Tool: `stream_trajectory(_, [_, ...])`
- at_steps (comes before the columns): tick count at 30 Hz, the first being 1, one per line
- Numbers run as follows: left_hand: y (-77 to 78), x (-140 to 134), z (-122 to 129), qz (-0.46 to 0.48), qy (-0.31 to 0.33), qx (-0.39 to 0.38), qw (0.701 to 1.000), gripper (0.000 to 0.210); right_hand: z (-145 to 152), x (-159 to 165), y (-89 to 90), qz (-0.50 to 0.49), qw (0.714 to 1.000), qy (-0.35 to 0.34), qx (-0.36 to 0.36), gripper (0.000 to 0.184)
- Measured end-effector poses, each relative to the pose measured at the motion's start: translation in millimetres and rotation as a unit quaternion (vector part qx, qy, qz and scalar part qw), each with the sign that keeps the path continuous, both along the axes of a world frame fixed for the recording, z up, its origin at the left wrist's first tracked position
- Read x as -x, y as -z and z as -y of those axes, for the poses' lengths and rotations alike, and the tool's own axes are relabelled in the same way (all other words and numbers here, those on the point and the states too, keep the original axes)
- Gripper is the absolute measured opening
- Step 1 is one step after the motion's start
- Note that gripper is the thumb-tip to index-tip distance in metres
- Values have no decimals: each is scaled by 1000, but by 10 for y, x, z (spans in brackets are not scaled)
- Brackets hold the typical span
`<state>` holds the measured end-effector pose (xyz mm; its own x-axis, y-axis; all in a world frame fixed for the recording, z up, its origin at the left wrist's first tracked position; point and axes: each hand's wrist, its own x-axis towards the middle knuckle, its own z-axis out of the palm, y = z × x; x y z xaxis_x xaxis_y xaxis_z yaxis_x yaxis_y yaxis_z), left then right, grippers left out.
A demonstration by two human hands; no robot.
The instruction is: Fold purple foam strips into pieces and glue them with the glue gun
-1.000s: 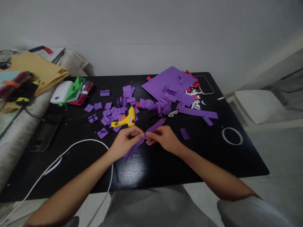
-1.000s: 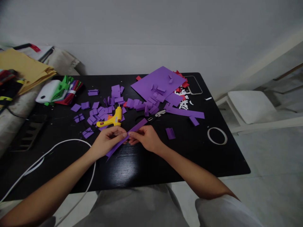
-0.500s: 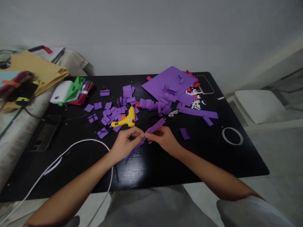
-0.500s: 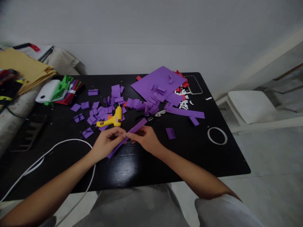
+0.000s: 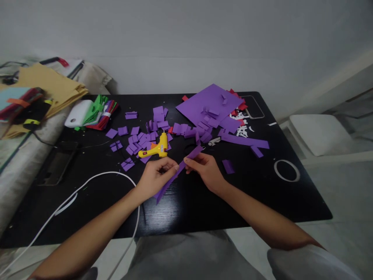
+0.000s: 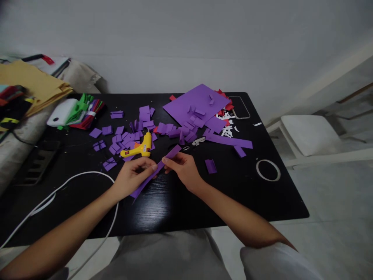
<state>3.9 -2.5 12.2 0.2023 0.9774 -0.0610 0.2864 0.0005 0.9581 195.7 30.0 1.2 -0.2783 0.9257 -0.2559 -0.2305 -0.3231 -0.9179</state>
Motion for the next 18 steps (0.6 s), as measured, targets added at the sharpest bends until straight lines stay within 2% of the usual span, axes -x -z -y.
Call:
stream_trajectory(5, [23,-4,13,9,5,10,1000,24,54,48,9,1,999,-40,14,31])
stream_trajectory(14, [29,2,-20,21,20,56,998,26,-4,17,45,19,1000,18,7,31])
stream_trajectory(18, [43,6,-29,44,18,77,996,26,-19,8,37,18,1000,1,15,33])
